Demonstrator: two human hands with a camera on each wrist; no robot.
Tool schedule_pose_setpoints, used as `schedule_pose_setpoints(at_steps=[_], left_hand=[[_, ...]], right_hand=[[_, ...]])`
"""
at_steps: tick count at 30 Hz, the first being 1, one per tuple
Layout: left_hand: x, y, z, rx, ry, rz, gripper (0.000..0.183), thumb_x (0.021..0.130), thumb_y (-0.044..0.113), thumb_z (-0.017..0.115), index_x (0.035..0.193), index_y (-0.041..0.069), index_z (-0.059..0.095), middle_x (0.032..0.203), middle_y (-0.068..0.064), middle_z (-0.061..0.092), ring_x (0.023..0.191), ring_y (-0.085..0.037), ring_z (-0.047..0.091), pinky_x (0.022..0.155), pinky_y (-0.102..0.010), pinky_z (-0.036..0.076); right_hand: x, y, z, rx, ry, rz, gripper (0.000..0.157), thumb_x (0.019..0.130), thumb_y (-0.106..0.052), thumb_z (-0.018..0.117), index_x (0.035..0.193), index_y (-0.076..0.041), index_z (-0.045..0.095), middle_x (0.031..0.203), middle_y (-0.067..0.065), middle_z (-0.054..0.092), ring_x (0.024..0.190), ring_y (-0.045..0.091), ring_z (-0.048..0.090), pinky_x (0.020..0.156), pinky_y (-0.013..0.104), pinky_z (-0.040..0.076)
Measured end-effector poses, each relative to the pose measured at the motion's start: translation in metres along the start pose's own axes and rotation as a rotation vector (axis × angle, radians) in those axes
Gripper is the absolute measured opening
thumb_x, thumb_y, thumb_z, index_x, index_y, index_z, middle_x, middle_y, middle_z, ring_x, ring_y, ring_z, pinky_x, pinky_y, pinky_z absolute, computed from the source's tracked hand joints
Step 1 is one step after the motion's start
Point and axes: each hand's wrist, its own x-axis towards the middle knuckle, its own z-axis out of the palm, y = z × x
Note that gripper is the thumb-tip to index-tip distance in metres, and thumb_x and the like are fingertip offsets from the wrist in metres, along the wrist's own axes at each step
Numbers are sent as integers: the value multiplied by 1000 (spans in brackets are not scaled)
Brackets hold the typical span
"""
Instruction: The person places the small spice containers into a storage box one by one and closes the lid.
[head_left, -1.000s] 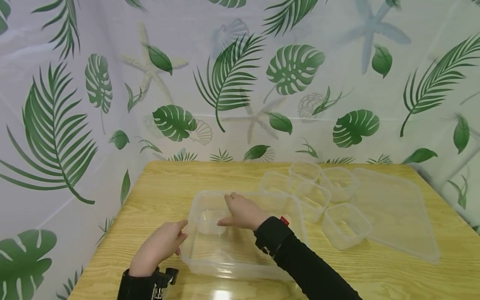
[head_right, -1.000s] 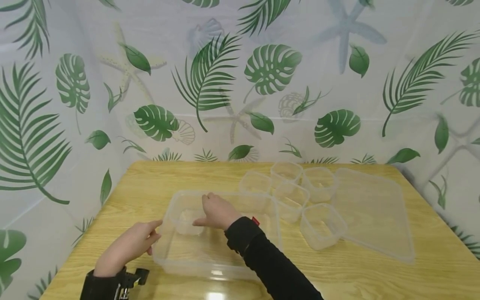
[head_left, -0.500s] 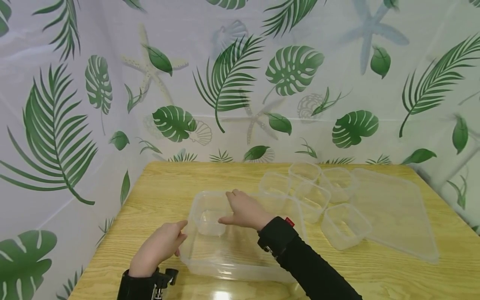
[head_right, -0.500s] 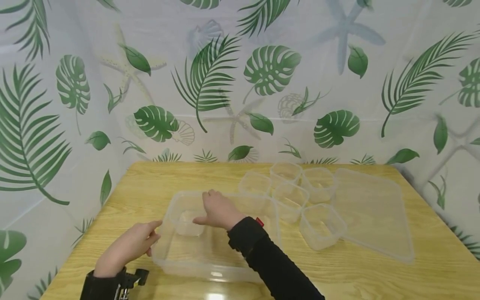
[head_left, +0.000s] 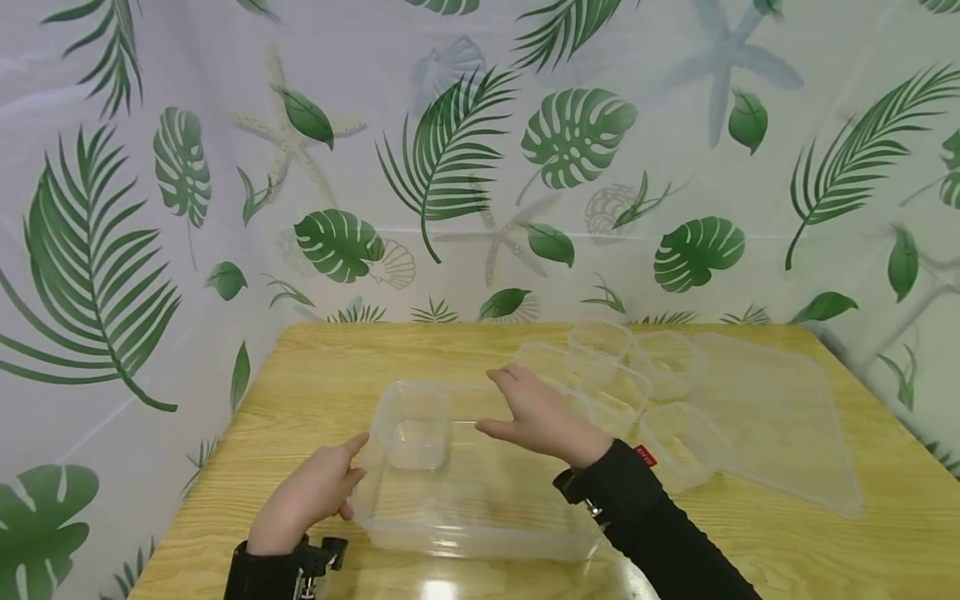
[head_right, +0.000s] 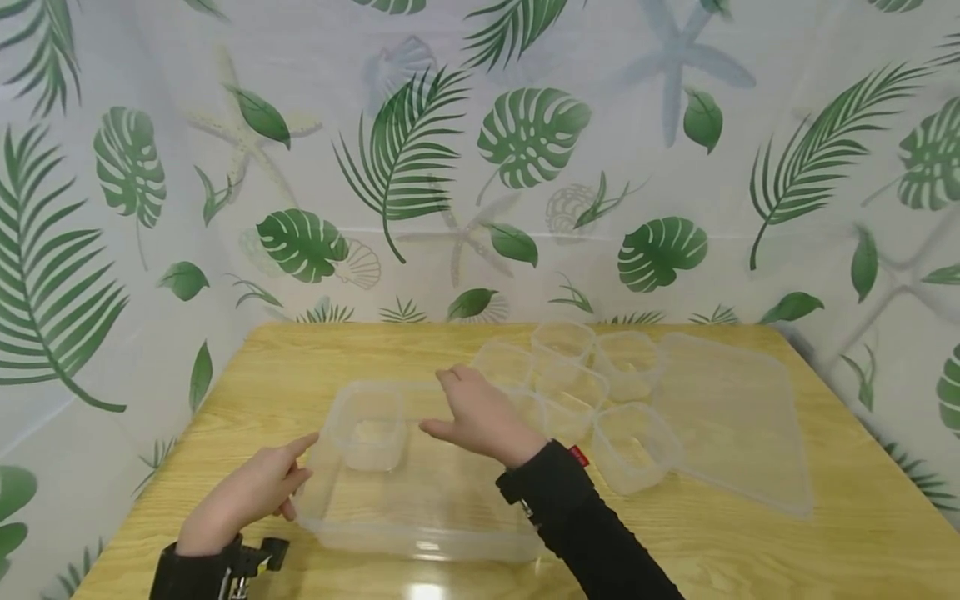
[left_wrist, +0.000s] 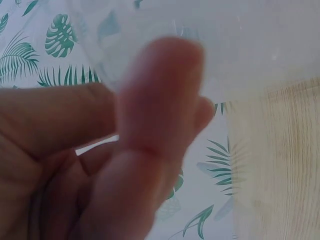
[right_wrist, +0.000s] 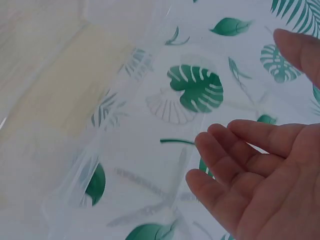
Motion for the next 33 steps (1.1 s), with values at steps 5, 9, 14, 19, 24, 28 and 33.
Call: schedule_pose_setpoints(at_steps=[5,9,14,19,24,28,33], left_hand=[[1,-1,0,-14,-5,4,50,91,7,48,138,-2,32,67,-4,52,49,-16,52,50,-29,35],[0,0,0,-18,-11,8,49,91,6,48,137,-2,33,73,-7,56,49,-16,51,52,-29,37],[-1,1,-1,-27,-14,5,50,90,6,48,137,-3,33,73,-7,56,50,-17,52,52,-29,35],[0,2,0,-30,-15,-4,51,90,6,48,138,-2,32,69,-3,53,51,-20,52,50,-29,34],[1,2,0,-23,-14,6,50,90,6,48,138,-3,32,65,-3,51,50,-20,52,50,-29,34],[1,2,1,-22,-19,5,50,91,6,48,138,-2,32,63,-4,50,49,-19,51,51,-28,33],[-1,2,1,-28,-21,2,50,91,6,47,137,-4,32,64,-5,50,48,-17,50,50,-28,33]], right_hand=[[-22,20,-10,-18,70,29,67,84,-36,60,131,7,38,125,24,44,115,36,44,91,43,38],[-40,37,-17,5,113,81,66,85,-33,60,131,8,37,125,26,43,113,39,45,89,45,39],[-56,52,-25,8,133,142,69,85,-34,59,132,9,34,128,29,39,115,42,42,90,48,37],[-74,68,-32,-6,126,214,69,86,-34,58,132,11,32,130,32,36,118,45,37,91,51,35],[-93,86,-34,-38,126,271,72,86,-37,57,131,13,32,128,35,35,116,48,37,90,54,34],[-108,100,-34,-51,115,309,74,84,-39,59,129,14,33,125,36,37,114,49,37,88,55,34],[-124,115,-33,-53,102,362,78,83,-42,60,128,15,33,125,38,36,114,52,35,88,56,34]])
